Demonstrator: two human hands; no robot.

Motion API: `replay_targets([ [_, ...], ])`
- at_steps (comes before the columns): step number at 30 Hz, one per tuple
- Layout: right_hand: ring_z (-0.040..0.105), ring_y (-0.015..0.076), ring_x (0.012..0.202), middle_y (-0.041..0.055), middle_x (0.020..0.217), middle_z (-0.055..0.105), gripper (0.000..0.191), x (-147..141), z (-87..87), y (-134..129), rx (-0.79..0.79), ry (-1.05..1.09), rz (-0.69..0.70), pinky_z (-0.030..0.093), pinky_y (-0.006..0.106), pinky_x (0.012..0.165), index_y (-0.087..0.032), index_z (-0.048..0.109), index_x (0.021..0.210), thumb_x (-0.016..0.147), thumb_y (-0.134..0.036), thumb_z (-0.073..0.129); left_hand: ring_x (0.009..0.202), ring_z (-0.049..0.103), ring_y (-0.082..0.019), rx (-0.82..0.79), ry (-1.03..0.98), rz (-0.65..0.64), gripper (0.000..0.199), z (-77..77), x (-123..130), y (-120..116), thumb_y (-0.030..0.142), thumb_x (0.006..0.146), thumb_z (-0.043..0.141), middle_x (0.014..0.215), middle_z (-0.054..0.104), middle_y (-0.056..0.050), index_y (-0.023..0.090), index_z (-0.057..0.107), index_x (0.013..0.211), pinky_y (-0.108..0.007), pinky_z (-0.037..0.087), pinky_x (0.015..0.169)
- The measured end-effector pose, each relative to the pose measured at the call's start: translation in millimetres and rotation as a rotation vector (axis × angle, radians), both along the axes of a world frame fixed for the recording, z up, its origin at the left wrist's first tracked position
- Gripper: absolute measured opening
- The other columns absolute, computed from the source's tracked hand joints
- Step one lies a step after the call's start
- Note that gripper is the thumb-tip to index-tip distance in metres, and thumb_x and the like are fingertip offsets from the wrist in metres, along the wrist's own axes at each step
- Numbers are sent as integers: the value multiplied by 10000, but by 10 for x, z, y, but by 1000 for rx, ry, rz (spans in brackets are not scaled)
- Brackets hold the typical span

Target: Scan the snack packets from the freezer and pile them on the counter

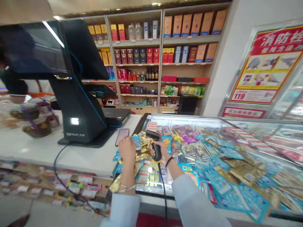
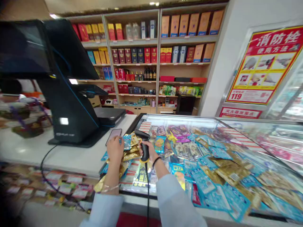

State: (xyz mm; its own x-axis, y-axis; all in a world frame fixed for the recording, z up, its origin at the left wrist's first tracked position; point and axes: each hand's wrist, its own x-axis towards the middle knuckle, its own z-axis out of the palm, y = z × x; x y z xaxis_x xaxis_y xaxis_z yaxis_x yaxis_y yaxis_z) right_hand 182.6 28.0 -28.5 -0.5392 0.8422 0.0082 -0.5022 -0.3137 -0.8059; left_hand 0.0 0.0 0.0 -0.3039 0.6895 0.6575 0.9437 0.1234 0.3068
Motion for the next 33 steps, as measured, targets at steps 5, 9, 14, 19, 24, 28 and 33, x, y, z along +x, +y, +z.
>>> replay_targets([
  [5,385,94,363,-17,448,492,277,-21,17,6,17,42,-15,311,217,366,-164,578,679,698,-435,629,1049,572,-275,76,-71,-4,277,54,7,-9,226,886,443,1151,629,-145,128,673,1002,-402,427,929],
  [9,410,104,372,-6,463,523,251,4,130,-47,15,38,-56,312,220,365,-164,574,692,725,-410,605,1010,570,-279,143,-122,-20,275,122,19,-40,216,867,447,1120,627,-154,122,678,983,-402,433,897],
  [14,421,105,374,-16,445,510,279,191,366,-176,11,73,-104,325,214,361,-170,556,688,722,-440,618,966,558,-265,247,-158,-71,260,277,61,-78,219,852,453,1095,625,-139,138,671,969,-395,423,874],
  [19,443,92,394,-20,522,553,202,577,688,-360,85,140,-203,348,205,362,-163,574,739,716,-356,631,1011,551,-267,327,-204,-126,209,609,297,-163,219,839,474,1120,610,-122,167,653,932,-399,419,903],
  [24,443,79,401,-23,628,593,175,1207,1065,-590,211,233,-294,352,196,355,-159,577,846,728,-286,604,1069,541,-274,404,-267,-274,190,986,893,-295,217,835,480,1107,604,-116,175,649,912,-405,404,957],
  [28,437,80,399,-22,618,579,192,1884,1213,-790,280,216,-444,340,194,341,-151,577,871,723,-273,596,1087,541,-260,411,-282,-453,177,1079,1540,-357,197,834,489,1095,609,-108,182,647,911,-395,408,974],
  [33,446,74,399,-24,630,580,205,2699,1095,-1035,298,158,-627,342,191,339,-156,584,842,692,-290,625,1062,570,-232,364,-185,-801,165,888,2395,-393,199,864,484,1093,629,-96,190,626,947,-368,442,947],
])
